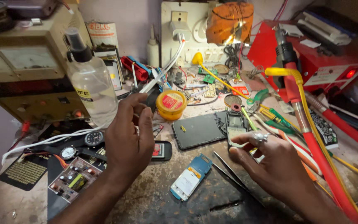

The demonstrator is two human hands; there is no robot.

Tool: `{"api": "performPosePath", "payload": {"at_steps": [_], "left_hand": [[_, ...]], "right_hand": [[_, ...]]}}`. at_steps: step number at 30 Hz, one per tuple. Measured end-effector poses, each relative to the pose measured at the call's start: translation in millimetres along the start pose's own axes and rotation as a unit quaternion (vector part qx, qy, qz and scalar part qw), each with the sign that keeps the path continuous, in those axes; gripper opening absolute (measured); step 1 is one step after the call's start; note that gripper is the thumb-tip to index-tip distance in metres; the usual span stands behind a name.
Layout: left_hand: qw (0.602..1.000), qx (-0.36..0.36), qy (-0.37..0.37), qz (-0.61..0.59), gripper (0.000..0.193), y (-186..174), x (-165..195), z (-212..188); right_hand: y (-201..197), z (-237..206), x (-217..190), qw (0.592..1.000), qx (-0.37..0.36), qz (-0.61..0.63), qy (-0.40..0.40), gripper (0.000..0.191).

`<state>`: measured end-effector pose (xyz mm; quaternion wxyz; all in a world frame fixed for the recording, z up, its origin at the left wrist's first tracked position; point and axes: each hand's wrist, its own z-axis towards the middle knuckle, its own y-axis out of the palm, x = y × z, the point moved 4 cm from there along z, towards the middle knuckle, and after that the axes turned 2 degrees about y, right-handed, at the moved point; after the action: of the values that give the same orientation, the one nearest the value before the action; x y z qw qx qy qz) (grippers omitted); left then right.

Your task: The person repairs a disassembled feature phone at a cluttered workbench. They hold the phone board with its attached screen, manipulate a small connector strip, work on the board with a hand tool, then open a yellow paste container and apply paste to the board with a small brush-like tool.

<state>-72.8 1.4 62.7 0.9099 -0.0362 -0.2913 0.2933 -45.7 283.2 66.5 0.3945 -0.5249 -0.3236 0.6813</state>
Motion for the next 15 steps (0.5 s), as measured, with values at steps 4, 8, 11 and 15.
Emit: {"api": "performPosePath", "payload": {"at_steps": [4, 8, 11, 15], "left_hand": [[0.998, -0.012, -0.062, -0.002, 0.020, 0, -3, 3], [0.996, -0.033, -0.087, 0.015, 0.019, 3, 1, 3], [0.991, -0.080, -0.103, 0.043, 0.024, 9, 6, 1], [0.997, -0.074, -0.020, 0.012, 0.030, 9, 21, -3]], "right_hand": [[-2, 12, -21, 0.998, -0.057, -0.020, 0.027, 0.032], [-4, 42, -31, 0.990, -0.113, -0.060, 0.057, 0.033], [-25, 63, -30, 0.996, -0.066, -0.049, 0.031, 0.037], [-101, 109, -30, 0.989, 0.134, -0.056, 0.003, 0.027]]}}
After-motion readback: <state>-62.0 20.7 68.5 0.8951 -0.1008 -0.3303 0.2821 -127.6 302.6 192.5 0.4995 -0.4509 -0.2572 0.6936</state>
